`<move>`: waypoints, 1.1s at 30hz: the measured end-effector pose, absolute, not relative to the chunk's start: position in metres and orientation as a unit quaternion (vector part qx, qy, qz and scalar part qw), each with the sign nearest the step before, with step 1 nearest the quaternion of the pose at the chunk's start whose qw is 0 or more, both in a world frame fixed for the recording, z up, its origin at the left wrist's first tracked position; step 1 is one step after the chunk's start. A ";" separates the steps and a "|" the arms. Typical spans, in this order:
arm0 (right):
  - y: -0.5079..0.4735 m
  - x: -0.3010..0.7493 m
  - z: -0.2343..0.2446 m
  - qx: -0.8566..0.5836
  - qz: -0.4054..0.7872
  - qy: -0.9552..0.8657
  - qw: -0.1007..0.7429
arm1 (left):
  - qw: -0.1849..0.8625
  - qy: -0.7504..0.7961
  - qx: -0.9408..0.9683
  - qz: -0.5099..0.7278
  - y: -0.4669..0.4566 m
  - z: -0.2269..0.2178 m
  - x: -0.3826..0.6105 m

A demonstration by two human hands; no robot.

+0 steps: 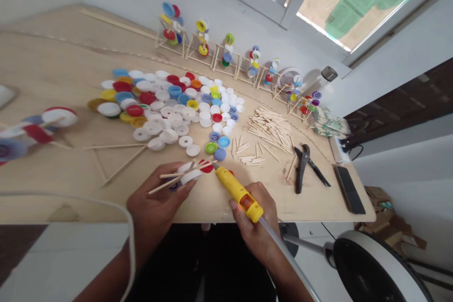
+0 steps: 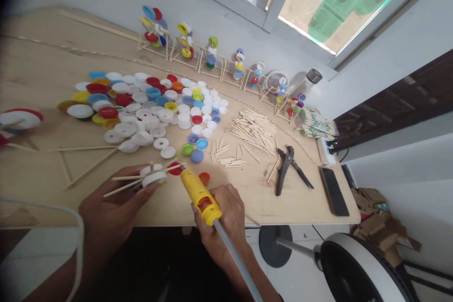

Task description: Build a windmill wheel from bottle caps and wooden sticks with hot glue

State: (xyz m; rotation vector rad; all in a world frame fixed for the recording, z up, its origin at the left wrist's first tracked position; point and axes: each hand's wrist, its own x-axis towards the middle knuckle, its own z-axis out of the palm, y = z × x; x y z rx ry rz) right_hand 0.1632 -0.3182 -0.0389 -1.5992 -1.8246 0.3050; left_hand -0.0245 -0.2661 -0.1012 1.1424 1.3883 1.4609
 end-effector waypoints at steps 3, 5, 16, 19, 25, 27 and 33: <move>-0.318 0.163 -0.038 -0.613 0.114 -0.703 0.340 | 0.393 0.547 0.455 0.583 -0.266 -0.098 -0.024; -0.318 0.163 -0.038 -0.620 0.108 -0.697 0.342 | 0.394 0.544 0.456 0.584 -0.265 -0.097 -0.024; -0.319 0.164 -0.032 -0.595 0.118 -0.717 0.343 | 0.411 0.553 0.423 0.589 -0.266 -0.100 -0.023; -0.320 0.166 -0.033 -0.586 0.131 -0.722 0.343 | 0.415 0.569 0.399 0.587 -0.265 -0.100 -0.022; -0.317 0.181 -0.028 -0.619 0.115 -0.692 0.353 | 0.429 0.574 0.378 0.586 -0.261 -0.101 -0.022; -0.316 0.187 -0.024 -0.625 0.104 -0.687 0.356 | 0.441 0.572 0.367 0.586 -0.261 -0.102 -0.022; -0.307 0.218 -0.021 -0.646 0.060 -0.664 0.371 | 0.467 0.566 0.350 0.583 -0.259 -0.106 -0.023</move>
